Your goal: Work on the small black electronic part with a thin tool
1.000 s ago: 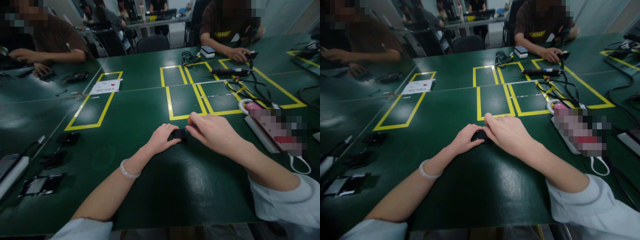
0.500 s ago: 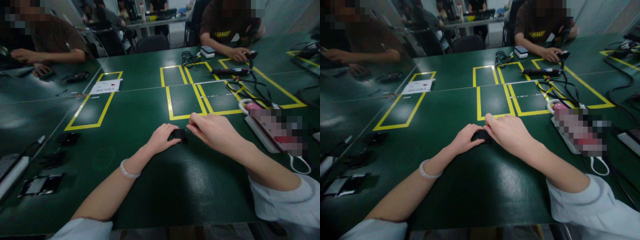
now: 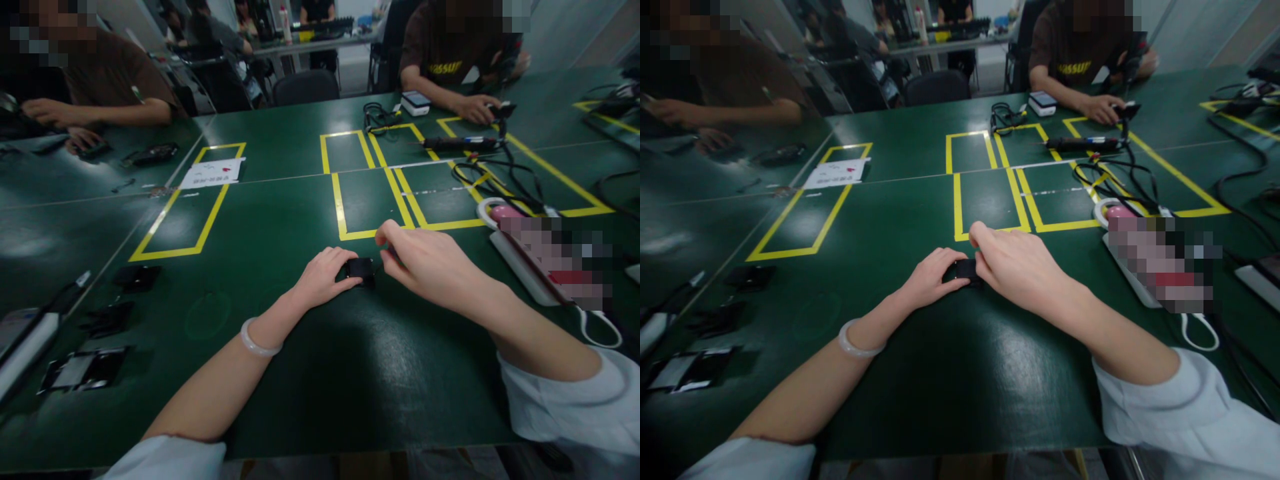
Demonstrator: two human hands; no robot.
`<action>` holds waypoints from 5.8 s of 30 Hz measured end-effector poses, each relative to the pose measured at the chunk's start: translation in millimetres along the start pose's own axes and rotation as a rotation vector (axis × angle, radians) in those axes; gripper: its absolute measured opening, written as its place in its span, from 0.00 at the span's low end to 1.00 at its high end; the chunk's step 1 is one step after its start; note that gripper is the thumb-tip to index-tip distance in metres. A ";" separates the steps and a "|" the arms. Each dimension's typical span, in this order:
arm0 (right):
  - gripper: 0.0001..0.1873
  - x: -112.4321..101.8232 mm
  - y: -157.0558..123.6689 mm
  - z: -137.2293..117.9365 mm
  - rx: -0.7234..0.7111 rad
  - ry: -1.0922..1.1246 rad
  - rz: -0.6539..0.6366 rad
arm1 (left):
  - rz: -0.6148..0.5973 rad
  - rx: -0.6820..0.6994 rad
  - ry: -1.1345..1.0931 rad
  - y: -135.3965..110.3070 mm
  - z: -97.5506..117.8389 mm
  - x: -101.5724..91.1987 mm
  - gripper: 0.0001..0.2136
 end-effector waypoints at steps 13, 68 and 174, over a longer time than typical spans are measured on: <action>0.08 -0.5 0.0 0.2 0.003 0.029 -0.010 | 0.004 -0.009 -0.003 -0.4 -1.0 0.4 0.18; 0.10 0.7 -0.1 -0.2 0.015 0.020 -0.010 | 0.005 -0.013 -0.003 -0.5 -1.9 1.0 0.18; 0.11 1.5 0.1 -1.4 0.012 -0.026 -0.015 | -0.009 -0.007 0.011 0.1 0.0 0.0 0.18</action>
Point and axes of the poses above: each hand's wrist, its own y-axis towards the middle knuckle, its own x-axis out of the palm, z = x × y, the point moved 2 cm from there along y, towards the middle knuckle, and after that the axes turned 12 degrees about -y, right-handed, at the moved point
